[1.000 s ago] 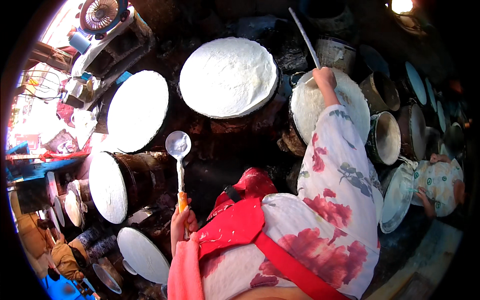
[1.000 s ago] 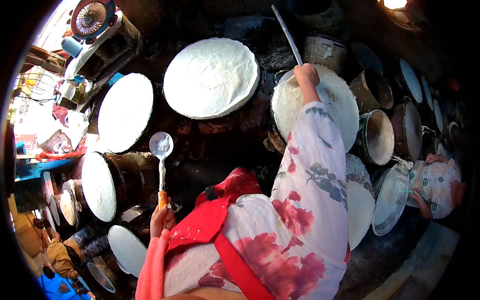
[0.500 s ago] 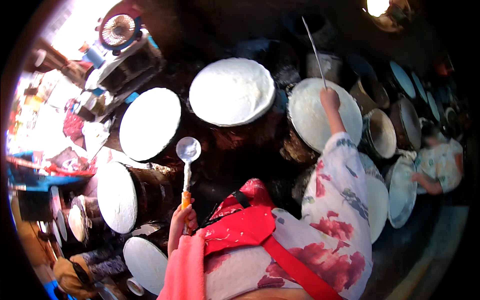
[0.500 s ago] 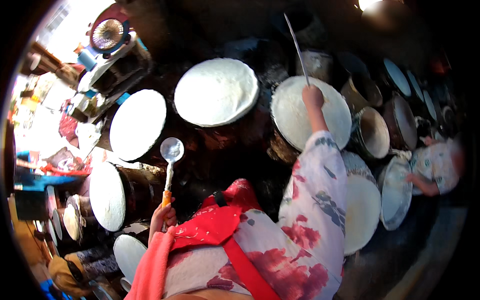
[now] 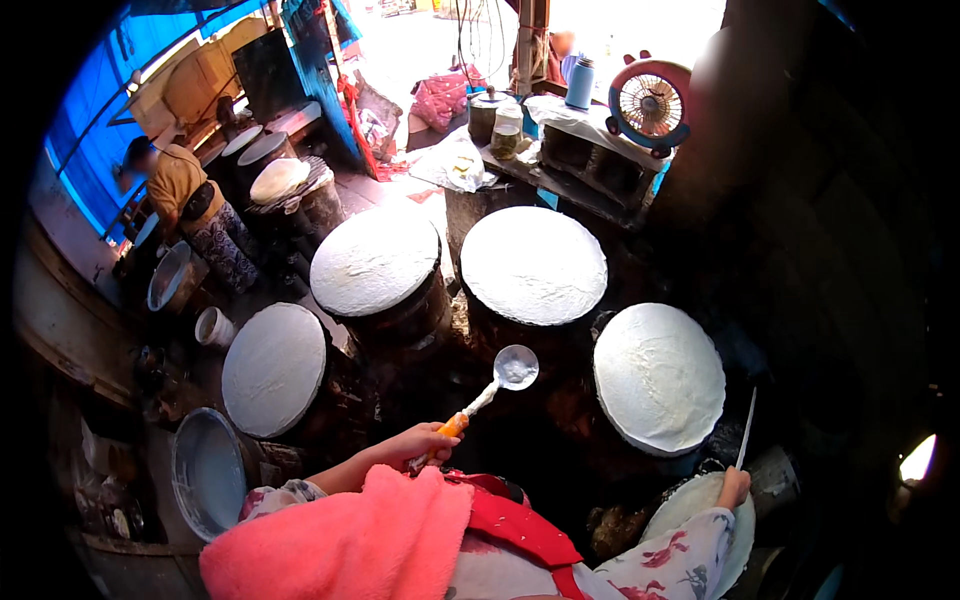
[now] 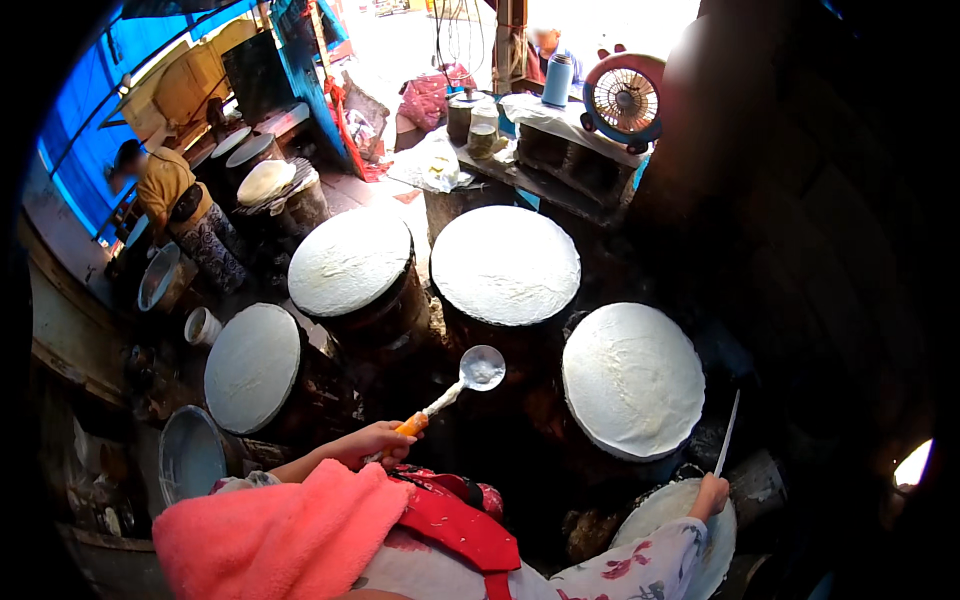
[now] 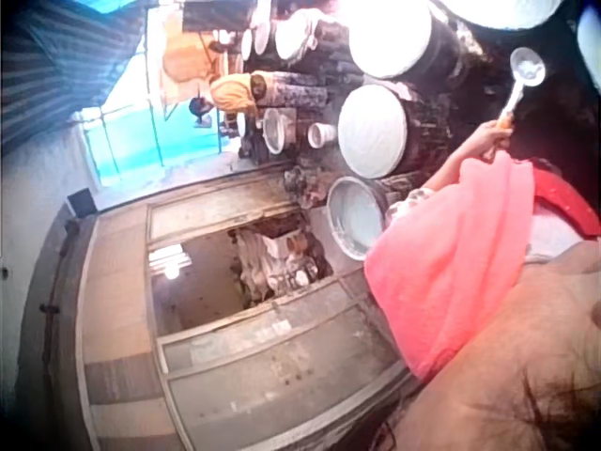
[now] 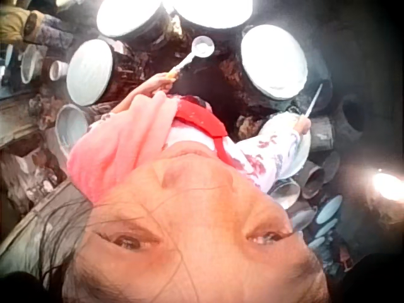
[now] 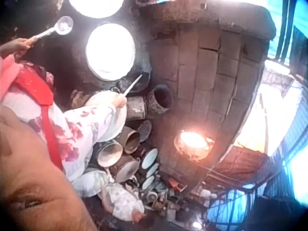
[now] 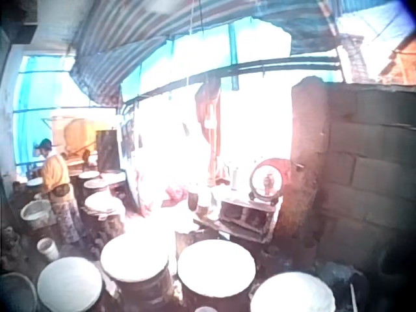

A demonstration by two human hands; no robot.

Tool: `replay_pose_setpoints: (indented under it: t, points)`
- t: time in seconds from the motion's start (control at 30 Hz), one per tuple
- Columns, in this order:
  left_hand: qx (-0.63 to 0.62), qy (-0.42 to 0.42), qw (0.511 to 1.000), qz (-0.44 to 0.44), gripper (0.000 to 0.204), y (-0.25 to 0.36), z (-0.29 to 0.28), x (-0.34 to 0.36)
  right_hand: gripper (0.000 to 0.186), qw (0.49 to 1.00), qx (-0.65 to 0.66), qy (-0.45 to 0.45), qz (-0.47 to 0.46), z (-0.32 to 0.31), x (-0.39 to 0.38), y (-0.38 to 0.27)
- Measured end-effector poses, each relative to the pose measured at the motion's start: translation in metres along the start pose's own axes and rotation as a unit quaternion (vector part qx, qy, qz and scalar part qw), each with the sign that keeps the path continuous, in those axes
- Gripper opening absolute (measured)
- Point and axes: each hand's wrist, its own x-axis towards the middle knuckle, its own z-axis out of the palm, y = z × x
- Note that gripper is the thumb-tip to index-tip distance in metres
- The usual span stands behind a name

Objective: The person scoops white liquid batter from a large basin and pours it onto several round, heated metal pans. Using a long-handled tool, they spread the batter evenly across the surface of each pan to form thin, round cakes. The person repeatedly cycles through scooping, pouring, spreading, and removing the cooked cakes.

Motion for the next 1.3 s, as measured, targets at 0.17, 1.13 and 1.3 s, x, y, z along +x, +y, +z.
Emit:
replay_pose_setpoints:
  t: [0.17, 1.13, 1.3]
  points:
    - [-0.025, 0.014, 0.999, 0.017, 0.023, -0.008, -0.006, 0.0, 0.044, 1.0, 0.014, -0.009, 0.011, 0.004, 0.021, 0.015]
    - [0.304, -0.279, 0.882, -0.226, 0.026, 0.015, 0.014, 0.059, 0.017, 0.6, 0.643, 0.436, 0.192, -0.236, -0.484, 0.362]
    - [0.355, -0.299, 0.849, -0.254, 0.027, -0.009, 0.041, 0.048, 0.015, 0.503, 0.689, 0.408, 0.325, -0.057, -0.601, 0.454]
